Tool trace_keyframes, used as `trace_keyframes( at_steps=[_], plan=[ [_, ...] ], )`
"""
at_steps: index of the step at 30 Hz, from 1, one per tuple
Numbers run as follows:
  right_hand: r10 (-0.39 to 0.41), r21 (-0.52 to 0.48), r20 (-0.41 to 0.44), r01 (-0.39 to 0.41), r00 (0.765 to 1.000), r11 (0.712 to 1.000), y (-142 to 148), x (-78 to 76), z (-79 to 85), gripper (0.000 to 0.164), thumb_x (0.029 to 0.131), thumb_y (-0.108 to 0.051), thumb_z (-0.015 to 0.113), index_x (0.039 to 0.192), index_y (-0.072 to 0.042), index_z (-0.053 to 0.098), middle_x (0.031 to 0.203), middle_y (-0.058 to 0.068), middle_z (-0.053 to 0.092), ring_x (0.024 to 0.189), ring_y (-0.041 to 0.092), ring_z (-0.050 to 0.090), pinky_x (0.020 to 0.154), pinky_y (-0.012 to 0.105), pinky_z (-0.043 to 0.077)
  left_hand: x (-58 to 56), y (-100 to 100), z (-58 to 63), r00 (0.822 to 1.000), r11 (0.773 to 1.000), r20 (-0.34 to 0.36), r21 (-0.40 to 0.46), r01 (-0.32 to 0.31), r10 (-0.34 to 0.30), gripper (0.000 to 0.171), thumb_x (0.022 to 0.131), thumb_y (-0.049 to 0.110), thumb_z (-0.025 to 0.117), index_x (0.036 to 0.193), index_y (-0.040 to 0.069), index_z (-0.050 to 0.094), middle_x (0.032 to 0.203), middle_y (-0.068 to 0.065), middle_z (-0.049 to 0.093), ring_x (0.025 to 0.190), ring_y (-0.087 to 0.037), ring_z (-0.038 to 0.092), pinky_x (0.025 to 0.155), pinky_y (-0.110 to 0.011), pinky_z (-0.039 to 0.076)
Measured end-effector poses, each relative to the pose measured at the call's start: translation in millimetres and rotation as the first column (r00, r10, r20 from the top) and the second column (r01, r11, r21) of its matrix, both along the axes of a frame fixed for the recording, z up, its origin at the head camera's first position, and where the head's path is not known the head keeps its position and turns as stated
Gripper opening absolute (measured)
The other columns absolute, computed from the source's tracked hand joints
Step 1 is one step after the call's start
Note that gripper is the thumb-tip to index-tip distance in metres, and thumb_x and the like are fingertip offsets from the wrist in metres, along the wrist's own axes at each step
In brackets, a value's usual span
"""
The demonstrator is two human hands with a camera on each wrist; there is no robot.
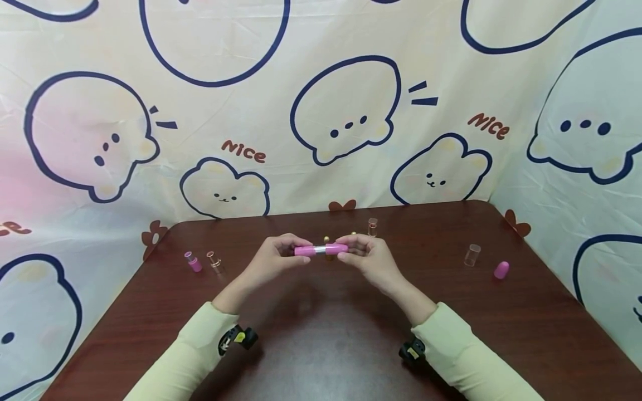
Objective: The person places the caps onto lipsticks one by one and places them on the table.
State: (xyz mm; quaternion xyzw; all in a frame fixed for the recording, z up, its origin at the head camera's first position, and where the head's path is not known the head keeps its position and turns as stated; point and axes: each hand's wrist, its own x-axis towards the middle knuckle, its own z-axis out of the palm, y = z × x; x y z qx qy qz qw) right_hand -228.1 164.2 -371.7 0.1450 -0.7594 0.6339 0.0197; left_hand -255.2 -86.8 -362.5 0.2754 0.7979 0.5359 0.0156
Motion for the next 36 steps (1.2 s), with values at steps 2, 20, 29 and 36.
trace_keyframes(
  at_steps=[2, 20, 29, 36],
  plan=[
    [0.003, 0.005, -0.001, -0.003, 1.0, 1.0, -1, -0.1, -0.3, 0.029, 0.087, -0.008, 0.073, 0.115, -0.005, 0.068, 0.111, 0.012, 0.068, 0.098, 0.026, 0.066, 0.081, 0.03, 0.053, -0.1, 0, -0.6, 1.0, 1.0, 0.001, 0.001, 0.005, -0.005, 0.021, 0.086, 0.012, 0.075, 0.107, 0.013, 0.074, 0.097, -0.001, 0.065, 0.084, -0.024, 0.055, 0.069, -0.031, 0.049],
    [0.056, -0.042, -0.024, -0.057, 0.998, 0.998, -11, -0.5, -3.2, 0.028, 0.086, -0.003, 0.072, 0.114, 0.002, 0.067, 0.109, 0.017, 0.068, 0.096, 0.026, 0.067, 0.081, 0.029, 0.053, -1.8, 4, -5.0, 0.998, 0.998, 0.005, 0.025, 0.06, -0.06, 0.024, 0.086, 0.015, 0.075, 0.109, 0.008, 0.073, 0.098, -0.004, 0.066, 0.083, -0.022, 0.055, 0.068, -0.028, 0.048],
    [0.054, -0.032, -0.016, -0.055, 0.998, 0.998, -13, 1.0, -1.3, 0.031, 0.085, -0.01, 0.075, 0.114, 0.0, 0.069, 0.109, 0.014, 0.069, 0.097, 0.025, 0.067, 0.082, 0.031, 0.053, 0.3, 5, -2.3, 0.998, 0.998, 0.027, 0.026, 0.059, -0.059, 0.027, 0.087, 0.013, 0.074, 0.112, 0.004, 0.071, 0.101, -0.008, 0.066, 0.084, -0.022, 0.054, 0.067, -0.027, 0.047],
    [0.043, -0.018, -0.02, -0.044, 0.999, 0.999, -13, 1.0, -1.5, 0.029, 0.086, -0.008, 0.074, 0.113, -0.001, 0.069, 0.108, 0.013, 0.07, 0.095, 0.024, 0.067, 0.081, 0.03, 0.053, -0.5, 5, -2.6, 0.998, 0.998, 0.027, 0.025, 0.053, -0.053, 0.024, 0.086, 0.015, 0.075, 0.109, 0.006, 0.073, 0.099, -0.005, 0.067, 0.084, -0.023, 0.055, 0.068, -0.027, 0.048]
  ],
)
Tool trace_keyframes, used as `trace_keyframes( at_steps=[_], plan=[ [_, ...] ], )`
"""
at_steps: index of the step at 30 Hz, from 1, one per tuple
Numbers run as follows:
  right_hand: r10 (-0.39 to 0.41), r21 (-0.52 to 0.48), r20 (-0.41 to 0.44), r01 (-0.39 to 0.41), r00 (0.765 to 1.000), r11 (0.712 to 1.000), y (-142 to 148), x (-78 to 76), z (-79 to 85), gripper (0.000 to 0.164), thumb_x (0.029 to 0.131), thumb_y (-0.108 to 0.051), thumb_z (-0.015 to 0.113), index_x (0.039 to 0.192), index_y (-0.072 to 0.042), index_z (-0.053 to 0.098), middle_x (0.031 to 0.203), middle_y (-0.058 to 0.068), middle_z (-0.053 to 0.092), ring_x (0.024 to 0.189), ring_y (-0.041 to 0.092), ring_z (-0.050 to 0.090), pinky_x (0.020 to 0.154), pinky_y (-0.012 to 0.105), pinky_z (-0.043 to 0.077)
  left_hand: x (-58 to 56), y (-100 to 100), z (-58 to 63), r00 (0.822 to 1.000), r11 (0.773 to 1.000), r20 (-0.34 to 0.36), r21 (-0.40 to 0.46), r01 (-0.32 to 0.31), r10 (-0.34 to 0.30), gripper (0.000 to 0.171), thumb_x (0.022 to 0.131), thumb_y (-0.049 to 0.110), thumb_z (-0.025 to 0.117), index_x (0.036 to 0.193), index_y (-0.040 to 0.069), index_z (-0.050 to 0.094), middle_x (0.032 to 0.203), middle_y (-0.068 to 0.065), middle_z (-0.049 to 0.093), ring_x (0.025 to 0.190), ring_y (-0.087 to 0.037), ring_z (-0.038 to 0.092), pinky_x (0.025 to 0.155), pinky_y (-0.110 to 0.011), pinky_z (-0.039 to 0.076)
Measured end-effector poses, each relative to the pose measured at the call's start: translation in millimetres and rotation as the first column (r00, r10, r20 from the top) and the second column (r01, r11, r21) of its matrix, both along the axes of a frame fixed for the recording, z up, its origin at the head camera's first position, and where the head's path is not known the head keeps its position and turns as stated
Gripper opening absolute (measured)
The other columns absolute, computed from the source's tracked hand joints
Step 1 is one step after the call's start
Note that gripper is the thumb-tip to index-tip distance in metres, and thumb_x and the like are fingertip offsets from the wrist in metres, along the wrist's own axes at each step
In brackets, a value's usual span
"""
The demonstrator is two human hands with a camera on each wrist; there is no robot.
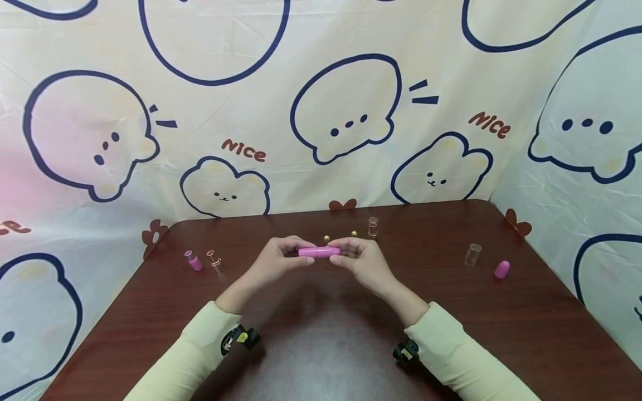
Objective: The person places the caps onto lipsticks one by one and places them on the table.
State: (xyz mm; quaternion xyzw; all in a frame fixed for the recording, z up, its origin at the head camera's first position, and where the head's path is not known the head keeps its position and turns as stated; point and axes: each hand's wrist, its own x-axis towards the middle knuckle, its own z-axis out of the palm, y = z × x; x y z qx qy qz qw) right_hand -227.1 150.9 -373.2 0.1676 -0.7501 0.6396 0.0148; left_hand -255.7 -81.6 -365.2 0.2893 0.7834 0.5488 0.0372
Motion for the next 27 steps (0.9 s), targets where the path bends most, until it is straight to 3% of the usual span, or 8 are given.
trace_keyframes(
  at_steps=[9, 15, 27],
  plan=[
    [-0.016, -0.01, 0.03, 0.016, 0.999, 1.0, -2.6, 1.7, -2.0, 0.026, 0.085, -0.006, 0.074, 0.11, -0.002, 0.07, 0.106, 0.012, 0.07, 0.094, 0.024, 0.068, 0.081, 0.03, 0.053, -0.7, 1.1, -4.4, 1.0, 1.0, 0.005, 0.006, -0.009, 0.009, 0.022, 0.086, 0.016, 0.076, 0.107, 0.01, 0.075, 0.099, -0.002, 0.068, 0.085, -0.024, 0.056, 0.068, -0.029, 0.049],
    [-0.011, -0.002, 0.019, 0.011, 1.0, 1.0, -1.8, 2.0, -0.5, 0.025, 0.086, -0.004, 0.073, 0.11, -0.002, 0.07, 0.105, 0.012, 0.07, 0.093, 0.025, 0.068, 0.08, 0.03, 0.053, 2.7, 2.1, -0.5, 1.0, 1.0, 0.009, -0.01, -0.01, 0.01, 0.025, 0.086, 0.015, 0.075, 0.11, 0.006, 0.073, 0.101, -0.005, 0.068, 0.086, -0.023, 0.055, 0.069, -0.029, 0.049],
    [-0.01, 0.089, -0.02, 0.011, 1.0, 0.996, 0.4, -1.6, 1.5, 0.028, 0.086, -0.011, 0.074, 0.113, -0.002, 0.07, 0.104, 0.01, 0.071, 0.09, 0.023, 0.067, 0.077, 0.029, 0.054, 0.2, -4.6, -8.6, 0.999, 1.0, 0.048, -0.024, -0.007, 0.008, 0.031, 0.086, 0.018, 0.076, 0.115, 0.01, 0.071, 0.101, -0.004, 0.067, 0.087, -0.024, 0.058, 0.073, -0.03, 0.051]
  ],
)
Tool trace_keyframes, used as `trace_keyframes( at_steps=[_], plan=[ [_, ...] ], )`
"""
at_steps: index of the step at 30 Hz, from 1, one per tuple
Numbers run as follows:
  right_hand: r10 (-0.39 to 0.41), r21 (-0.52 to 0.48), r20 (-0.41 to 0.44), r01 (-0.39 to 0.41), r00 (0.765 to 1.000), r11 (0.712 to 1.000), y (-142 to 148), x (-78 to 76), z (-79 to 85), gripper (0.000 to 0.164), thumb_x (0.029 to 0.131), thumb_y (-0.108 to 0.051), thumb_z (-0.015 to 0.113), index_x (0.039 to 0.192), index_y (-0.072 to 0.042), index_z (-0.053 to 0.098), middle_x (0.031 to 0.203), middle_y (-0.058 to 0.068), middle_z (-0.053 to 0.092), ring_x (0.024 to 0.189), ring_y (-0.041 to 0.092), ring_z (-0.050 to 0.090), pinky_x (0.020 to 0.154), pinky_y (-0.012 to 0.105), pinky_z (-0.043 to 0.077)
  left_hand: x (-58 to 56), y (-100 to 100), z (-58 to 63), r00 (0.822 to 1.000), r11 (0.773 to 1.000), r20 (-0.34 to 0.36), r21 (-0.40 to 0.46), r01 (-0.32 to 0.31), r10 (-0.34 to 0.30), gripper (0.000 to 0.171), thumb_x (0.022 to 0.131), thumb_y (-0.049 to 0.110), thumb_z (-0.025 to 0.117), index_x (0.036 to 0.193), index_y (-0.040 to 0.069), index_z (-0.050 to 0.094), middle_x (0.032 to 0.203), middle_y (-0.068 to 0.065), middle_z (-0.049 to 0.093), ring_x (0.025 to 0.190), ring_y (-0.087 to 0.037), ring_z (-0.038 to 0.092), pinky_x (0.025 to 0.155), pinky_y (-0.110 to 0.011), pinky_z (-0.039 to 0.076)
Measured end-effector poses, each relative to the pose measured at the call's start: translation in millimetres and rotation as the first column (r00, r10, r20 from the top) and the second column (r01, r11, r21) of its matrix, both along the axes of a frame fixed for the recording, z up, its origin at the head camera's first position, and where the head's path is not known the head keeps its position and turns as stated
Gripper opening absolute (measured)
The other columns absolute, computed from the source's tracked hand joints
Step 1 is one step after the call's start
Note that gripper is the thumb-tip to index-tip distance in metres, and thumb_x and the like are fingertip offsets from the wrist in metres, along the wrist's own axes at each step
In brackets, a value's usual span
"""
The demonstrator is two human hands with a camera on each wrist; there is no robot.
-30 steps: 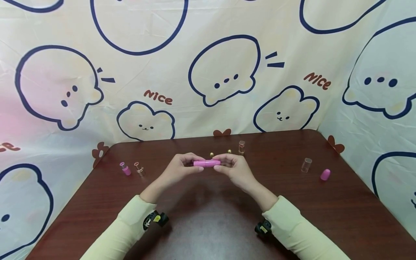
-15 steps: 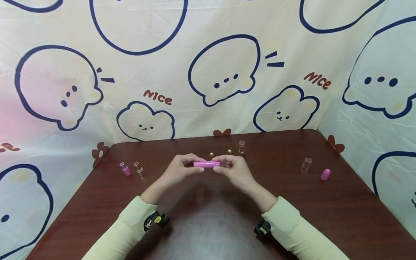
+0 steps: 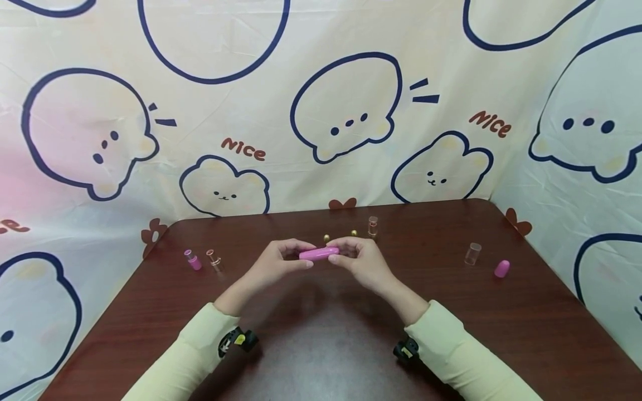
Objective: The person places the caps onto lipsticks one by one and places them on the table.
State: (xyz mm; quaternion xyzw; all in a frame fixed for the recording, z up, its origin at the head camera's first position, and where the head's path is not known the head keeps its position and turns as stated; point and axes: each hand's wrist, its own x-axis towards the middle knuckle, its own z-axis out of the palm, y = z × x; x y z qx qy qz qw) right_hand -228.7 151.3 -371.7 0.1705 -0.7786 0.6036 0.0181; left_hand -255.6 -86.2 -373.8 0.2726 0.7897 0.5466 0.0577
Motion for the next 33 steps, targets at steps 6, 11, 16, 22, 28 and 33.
trace_keyframes(
  at_steps=[6, 11, 16, 22, 28, 33],
  plan=[
    [-0.052, 0.067, -0.049, 0.055, 0.997, 0.996, 8, -2.5, 1.4, 0.029, 0.087, -0.012, 0.074, 0.113, -0.001, 0.07, 0.099, 0.01, 0.07, 0.083, 0.025, 0.061, 0.067, 0.029, 0.051, -0.3, -13, -1.3, 0.999, 0.999, 0.026, 0.004, -0.048, 0.048, 0.033, 0.085, 0.015, 0.077, 0.115, 0.004, 0.069, 0.098, -0.011, 0.067, 0.089, -0.024, 0.059, 0.074, -0.028, 0.051],
    [-0.096, 0.133, -0.057, 0.102, 0.994, 0.986, 16, -3.4, 3.8, 0.03, 0.087, -0.018, 0.075, 0.113, -0.006, 0.071, 0.107, 0.009, 0.069, 0.089, 0.025, 0.062, 0.069, 0.03, 0.052, 0.0, -27, -3.3, 0.995, 0.996, 0.058, -0.005, -0.087, 0.087, 0.033, 0.086, 0.013, 0.075, 0.117, 0.002, 0.068, 0.103, -0.017, 0.065, 0.092, -0.024, 0.057, 0.075, -0.027, 0.05],
    [-0.101, 0.199, -0.101, 0.119, 0.99, 0.973, 26, -6.4, 2.3, 0.029, 0.087, -0.016, 0.074, 0.112, -0.003, 0.07, 0.104, 0.01, 0.069, 0.083, 0.024, 0.061, 0.066, 0.029, 0.051, 7.9, -38, 5.3, 0.988, 0.992, 0.088, -0.027, -0.122, 0.124, 0.031, 0.088, 0.007, 0.072, 0.117, -0.001, 0.066, 0.1, -0.015, 0.066, 0.092, -0.025, 0.057, 0.075, -0.026, 0.049],
    [-0.138, 0.29, -0.167, 0.182, 0.976, 0.94, 38, -11.8, 2.9, 0.026, 0.087, -0.015, 0.074, 0.11, -0.003, 0.071, 0.102, 0.01, 0.069, 0.081, 0.022, 0.061, 0.068, 0.03, 0.052, 17.5, -54, 15.1, 0.979, 0.984, 0.099, -0.059, -0.17, 0.176, 0.028, 0.088, 0.006, 0.071, 0.114, -0.003, 0.067, 0.095, -0.01, 0.066, 0.09, -0.026, 0.057, 0.073, -0.025, 0.05],
    [-0.171, 0.343, -0.189, 0.228, 0.967, 0.911, 51, -16.7, 4.3, 0.026, 0.088, -0.015, 0.073, 0.11, -0.003, 0.071, 0.101, 0.012, 0.07, 0.082, 0.023, 0.062, 0.07, 0.031, 0.053, 5.8, -81, -8.2, 0.963, 0.963, 0.078, -0.102, -0.25, 0.258, 0.03, 0.088, 0.014, 0.073, 0.115, 0.002, 0.068, 0.098, -0.008, 0.067, 0.09, -0.025, 0.058, 0.073, -0.026, 0.05],
    [-0.195, 0.383, -0.203, 0.261, 0.96, 0.886, 59, -20.0, 2.7, 0.024, 0.089, -0.014, 0.072, 0.11, -0.003, 0.071, 0.099, 0.012, 0.07, 0.077, 0.023, 0.06, 0.064, 0.03, 0.05, 8.6, -101, -11.8, 0.943, 0.943, 0.086, -0.121, -0.311, 0.322, 0.034, 0.088, 0.019, 0.074, 0.118, 0.004, 0.067, 0.106, -0.011, 0.067, 0.094, -0.025, 0.058, 0.077, -0.03, 0.05]
  ],
)
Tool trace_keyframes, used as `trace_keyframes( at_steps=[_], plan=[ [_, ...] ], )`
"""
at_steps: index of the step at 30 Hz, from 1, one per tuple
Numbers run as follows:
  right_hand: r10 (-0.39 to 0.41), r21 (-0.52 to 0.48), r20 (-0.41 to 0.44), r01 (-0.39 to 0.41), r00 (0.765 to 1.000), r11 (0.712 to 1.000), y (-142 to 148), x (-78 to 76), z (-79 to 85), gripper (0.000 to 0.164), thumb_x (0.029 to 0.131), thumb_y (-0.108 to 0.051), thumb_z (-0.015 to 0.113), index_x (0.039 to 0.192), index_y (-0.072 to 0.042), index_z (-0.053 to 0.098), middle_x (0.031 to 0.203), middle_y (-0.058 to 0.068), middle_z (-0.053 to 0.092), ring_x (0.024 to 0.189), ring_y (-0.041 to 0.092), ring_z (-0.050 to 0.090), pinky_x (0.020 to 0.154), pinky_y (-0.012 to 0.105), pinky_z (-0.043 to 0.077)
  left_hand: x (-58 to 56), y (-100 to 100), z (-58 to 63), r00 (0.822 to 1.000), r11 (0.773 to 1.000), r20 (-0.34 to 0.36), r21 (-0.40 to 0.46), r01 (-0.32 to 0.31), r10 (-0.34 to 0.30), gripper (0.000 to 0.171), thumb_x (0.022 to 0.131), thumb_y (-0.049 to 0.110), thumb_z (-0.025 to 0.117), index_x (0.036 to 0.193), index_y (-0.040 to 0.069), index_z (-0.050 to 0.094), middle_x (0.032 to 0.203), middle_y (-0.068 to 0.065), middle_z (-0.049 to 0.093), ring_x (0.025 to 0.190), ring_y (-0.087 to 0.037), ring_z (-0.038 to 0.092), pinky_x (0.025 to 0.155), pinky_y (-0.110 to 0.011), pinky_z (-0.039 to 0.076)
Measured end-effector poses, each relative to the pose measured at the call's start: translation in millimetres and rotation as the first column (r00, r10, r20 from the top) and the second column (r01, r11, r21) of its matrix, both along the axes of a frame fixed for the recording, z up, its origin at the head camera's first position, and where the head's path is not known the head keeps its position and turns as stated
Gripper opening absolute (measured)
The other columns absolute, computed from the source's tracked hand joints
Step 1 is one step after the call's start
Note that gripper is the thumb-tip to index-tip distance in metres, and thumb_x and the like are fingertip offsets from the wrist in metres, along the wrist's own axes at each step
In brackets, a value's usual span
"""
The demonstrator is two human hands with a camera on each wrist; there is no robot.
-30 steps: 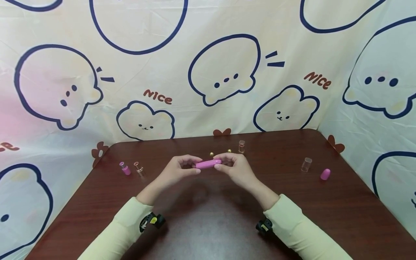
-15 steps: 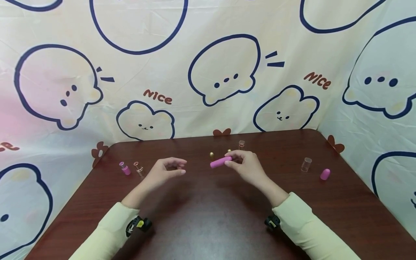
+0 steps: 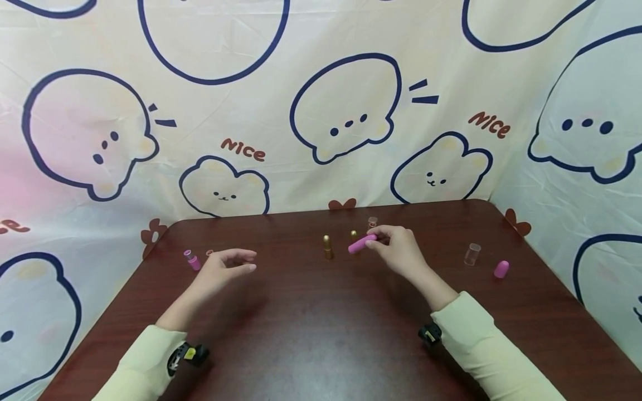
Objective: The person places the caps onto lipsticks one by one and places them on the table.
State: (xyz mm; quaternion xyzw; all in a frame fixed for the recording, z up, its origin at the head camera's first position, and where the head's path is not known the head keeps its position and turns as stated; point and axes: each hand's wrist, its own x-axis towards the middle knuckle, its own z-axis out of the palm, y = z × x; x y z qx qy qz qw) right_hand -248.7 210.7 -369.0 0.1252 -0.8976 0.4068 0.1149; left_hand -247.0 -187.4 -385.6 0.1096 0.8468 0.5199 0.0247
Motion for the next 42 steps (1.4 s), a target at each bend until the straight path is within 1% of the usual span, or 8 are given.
trace_keyframes(
  at_steps=[5, 9, 16, 22, 29, 32, 35, 42],
  plan=[
    [-0.028, 0.044, -0.009, 0.028, 1.0, 0.999, 4, -3.6, -2.0, 0.025, 0.09, -0.013, 0.071, 0.112, 0.0, 0.07, 0.096, 0.013, 0.071, 0.074, 0.024, 0.058, 0.059, 0.03, 0.047, 2.9, -18, 1.4, 0.999, 0.999, -0.018, -0.009, -0.044, 0.044, 0.037, 0.088, 0.021, 0.073, 0.119, 0.002, 0.067, 0.113, -0.018, 0.066, 0.097, -0.026, 0.059, 0.079, -0.032, 0.051],
    [-0.043, 0.076, 0.007, 0.043, 0.999, 0.996, 6, -5.7, -3.4, 0.026, 0.09, -0.011, 0.07, 0.113, 0.001, 0.07, 0.098, 0.016, 0.071, 0.077, 0.025, 0.059, 0.063, 0.032, 0.049, 4.2, -31, -0.3, 0.995, 0.995, -0.011, -0.021, -0.096, 0.095, 0.039, 0.088, 0.025, 0.074, 0.119, 0.003, 0.067, 0.111, -0.015, 0.067, 0.097, -0.029, 0.058, 0.077, -0.033, 0.052],
    [-0.083, 0.158, 0.021, 0.078, 0.996, 0.984, 11, -10.3, -7.2, 0.026, 0.092, -0.01, 0.067, 0.115, 0.003, 0.068, 0.104, 0.021, 0.069, 0.081, 0.029, 0.059, 0.068, 0.036, 0.05, 8.4, -58, -5.7, 0.983, 0.982, -0.015, -0.051, -0.181, 0.181, 0.044, 0.089, 0.024, 0.073, 0.121, -0.004, 0.064, 0.124, -0.019, 0.062, 0.13, -0.03, 0.043, 0.081, -0.018, 0.046],
    [-0.1, 0.219, 0.018, 0.093, 0.995, 0.971, 14, -15.1, -10.4, 0.027, 0.092, -0.009, 0.068, 0.116, 0.004, 0.068, 0.108, 0.023, 0.067, 0.081, 0.03, 0.058, 0.065, 0.035, 0.047, 13.9, -75, -4.8, 0.964, 0.96, 0.01, -0.104, -0.262, 0.264, 0.043, 0.092, 0.026, 0.069, 0.124, -0.002, 0.063, 0.121, -0.018, 0.063, 0.106, -0.027, 0.057, 0.08, -0.029, 0.049],
    [-0.112, 0.262, 0.052, 0.094, 0.992, 0.96, 12, -17.3, -13.0, 0.028, 0.092, -0.008, 0.066, 0.118, 0.005, 0.066, 0.109, 0.025, 0.066, 0.083, 0.03, 0.059, 0.068, 0.037, 0.053, 15.7, -92, -6.1, 0.944, 0.936, 0.029, -0.142, -0.323, 0.33, 0.05, 0.092, 0.032, 0.069, 0.127, -0.002, 0.06, 0.129, -0.022, 0.057, 0.115, -0.032, 0.051, 0.088, -0.039, 0.045],
    [-0.106, 0.269, 0.059, 0.086, 0.993, 0.959, 12, -18.5, -13.3, 0.028, 0.092, -0.006, 0.065, 0.118, 0.006, 0.066, 0.109, 0.026, 0.066, 0.079, 0.029, 0.059, 0.062, 0.034, 0.052, 15.2, -100, -6.6, 0.933, 0.924, 0.036, -0.155, -0.35, 0.359, 0.052, 0.091, 0.035, 0.068, 0.126, -0.003, 0.061, 0.132, -0.025, 0.055, 0.116, -0.035, 0.048, 0.09, -0.044, 0.043],
    [-0.105, 0.282, 0.066, 0.082, 0.992, 0.956, 13, -20.0, -13.8, 0.029, 0.092, -0.005, 0.065, 0.118, 0.006, 0.065, 0.107, 0.025, 0.067, 0.071, 0.025, 0.056, 0.055, 0.031, 0.047, 14.3, -107, -7.0, 0.917, 0.905, 0.036, -0.18, -0.384, 0.397, 0.049, 0.092, 0.034, 0.068, 0.122, -0.004, 0.063, 0.131, -0.027, 0.053, 0.111, -0.035, 0.047, 0.085, -0.044, 0.042],
    [-0.115, 0.324, 0.056, 0.091, 0.992, 0.942, 14, -23.6, -17.3, 0.029, 0.092, -0.005, 0.065, 0.118, 0.006, 0.066, 0.104, 0.025, 0.068, 0.057, 0.019, 0.046, 0.047, 0.03, 0.038, 11.0, -120, -7.1, 0.881, 0.858, 0.02, -0.241, -0.454, 0.472, 0.045, 0.091, 0.031, 0.069, 0.118, -0.004, 0.065, 0.118, -0.028, 0.059, 0.094, -0.032, 0.058, 0.073, -0.036, 0.047]
  ],
)
